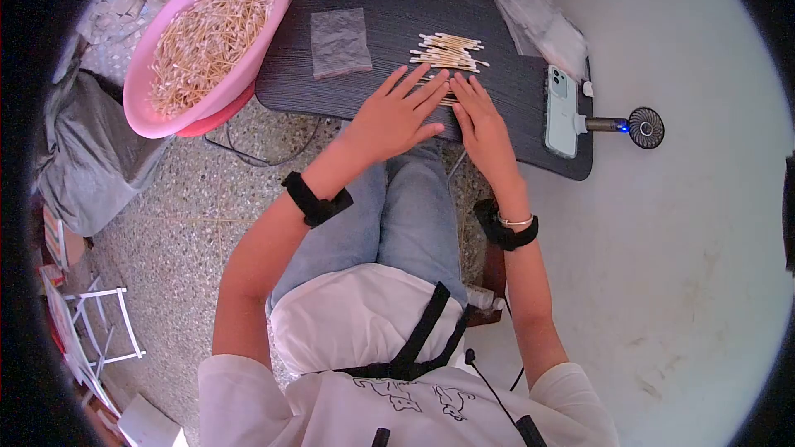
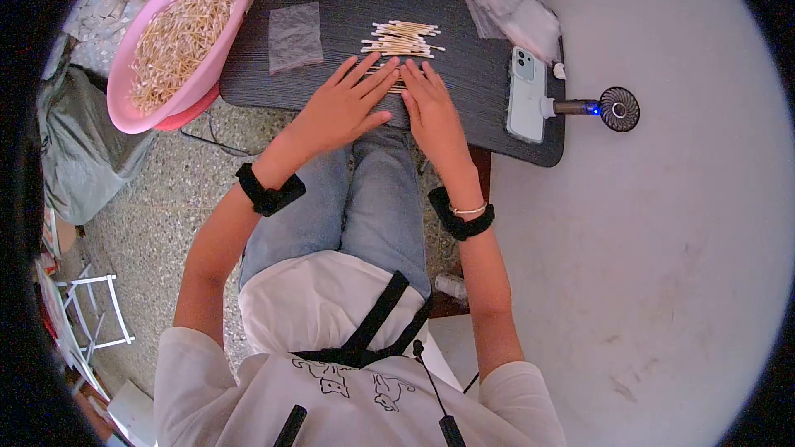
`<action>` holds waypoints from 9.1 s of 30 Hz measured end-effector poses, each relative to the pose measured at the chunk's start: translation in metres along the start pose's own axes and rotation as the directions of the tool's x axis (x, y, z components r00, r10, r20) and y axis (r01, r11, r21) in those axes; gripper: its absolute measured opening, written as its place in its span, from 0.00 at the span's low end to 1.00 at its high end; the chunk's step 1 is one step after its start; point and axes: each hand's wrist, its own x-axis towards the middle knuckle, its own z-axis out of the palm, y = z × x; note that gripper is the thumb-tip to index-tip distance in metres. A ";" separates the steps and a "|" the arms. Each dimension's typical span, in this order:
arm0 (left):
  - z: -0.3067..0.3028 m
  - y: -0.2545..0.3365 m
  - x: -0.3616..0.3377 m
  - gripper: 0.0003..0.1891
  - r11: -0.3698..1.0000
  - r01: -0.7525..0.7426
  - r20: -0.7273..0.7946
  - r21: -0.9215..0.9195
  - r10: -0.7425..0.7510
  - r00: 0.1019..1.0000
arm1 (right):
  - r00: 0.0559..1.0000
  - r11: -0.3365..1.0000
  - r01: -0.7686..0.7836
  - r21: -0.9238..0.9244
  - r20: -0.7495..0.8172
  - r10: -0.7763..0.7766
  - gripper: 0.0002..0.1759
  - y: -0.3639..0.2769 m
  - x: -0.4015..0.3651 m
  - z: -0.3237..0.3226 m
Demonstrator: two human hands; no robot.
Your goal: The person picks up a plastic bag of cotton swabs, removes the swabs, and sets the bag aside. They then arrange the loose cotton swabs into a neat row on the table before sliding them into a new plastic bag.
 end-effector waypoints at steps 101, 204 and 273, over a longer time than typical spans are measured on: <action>0.010 -0.014 0.032 0.22 0.998 0.044 -0.100 -0.041 -0.048 0.994 | 0.993 0.987 0.049 -0.154 -0.099 -0.065 0.21 0.012 0.021 0.009; 0.034 -0.032 0.061 0.15 0.975 0.052 -0.313 -0.216 -0.119 0.942 | 0.891 0.912 -0.149 0.383 -0.347 0.291 0.08 0.053 0.055 0.012; 0.026 -0.034 0.061 0.14 0.947 0.104 -0.325 -0.303 -0.206 0.923 | 0.958 0.971 -0.089 -0.221 -0.284 0.023 0.15 0.045 0.066 0.018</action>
